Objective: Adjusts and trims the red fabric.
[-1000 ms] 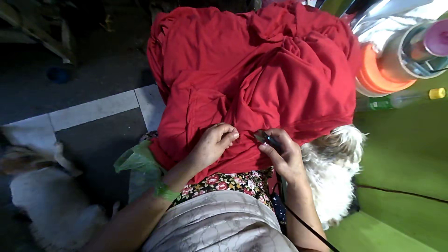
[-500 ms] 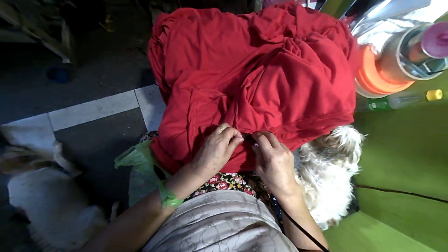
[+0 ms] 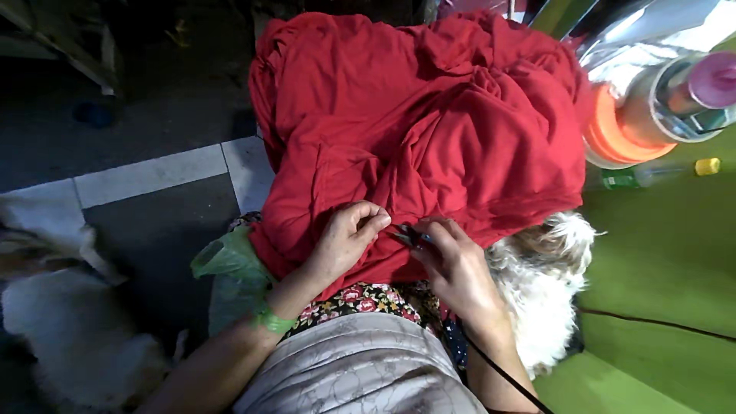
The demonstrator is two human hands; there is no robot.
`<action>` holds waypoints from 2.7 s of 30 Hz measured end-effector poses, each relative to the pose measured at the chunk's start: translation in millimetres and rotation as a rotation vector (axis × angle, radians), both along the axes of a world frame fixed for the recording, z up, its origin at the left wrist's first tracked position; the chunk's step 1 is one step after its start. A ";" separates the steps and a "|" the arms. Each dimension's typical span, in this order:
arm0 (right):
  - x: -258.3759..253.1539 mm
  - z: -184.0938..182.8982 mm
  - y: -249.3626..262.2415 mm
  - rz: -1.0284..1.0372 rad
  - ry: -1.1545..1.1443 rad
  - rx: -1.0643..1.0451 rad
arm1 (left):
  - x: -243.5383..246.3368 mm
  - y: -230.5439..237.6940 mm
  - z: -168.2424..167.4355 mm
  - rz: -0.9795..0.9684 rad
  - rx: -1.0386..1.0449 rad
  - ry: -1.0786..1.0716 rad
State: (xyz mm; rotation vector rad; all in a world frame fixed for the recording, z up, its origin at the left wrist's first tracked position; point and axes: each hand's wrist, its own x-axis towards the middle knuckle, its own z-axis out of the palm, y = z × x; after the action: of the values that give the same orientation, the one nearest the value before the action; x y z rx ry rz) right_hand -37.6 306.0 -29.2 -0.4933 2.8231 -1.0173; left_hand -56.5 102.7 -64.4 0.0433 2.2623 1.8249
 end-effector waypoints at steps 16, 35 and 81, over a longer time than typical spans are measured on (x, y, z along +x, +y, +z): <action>-23.3 -31.2 39.4 -0.154 -0.254 -0.562 | -4.4 -25.0 -1.9 0.123 0.259 0.129; -23.6 -16.8 -20.8 0.010 0.193 -0.093 | -0.1 -81.4 15.3 0.444 0.282 0.243; -7.1 14.1 5.7 0.022 0.459 -0.147 | -9.3 -17.0 20.3 -0.026 -0.120 -0.295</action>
State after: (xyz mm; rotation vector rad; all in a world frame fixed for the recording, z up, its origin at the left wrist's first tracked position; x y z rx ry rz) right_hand -44.7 311.7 -15.1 -0.8730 3.1315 -1.2527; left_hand -65.8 85.7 -44.1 -0.2033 2.1445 1.5621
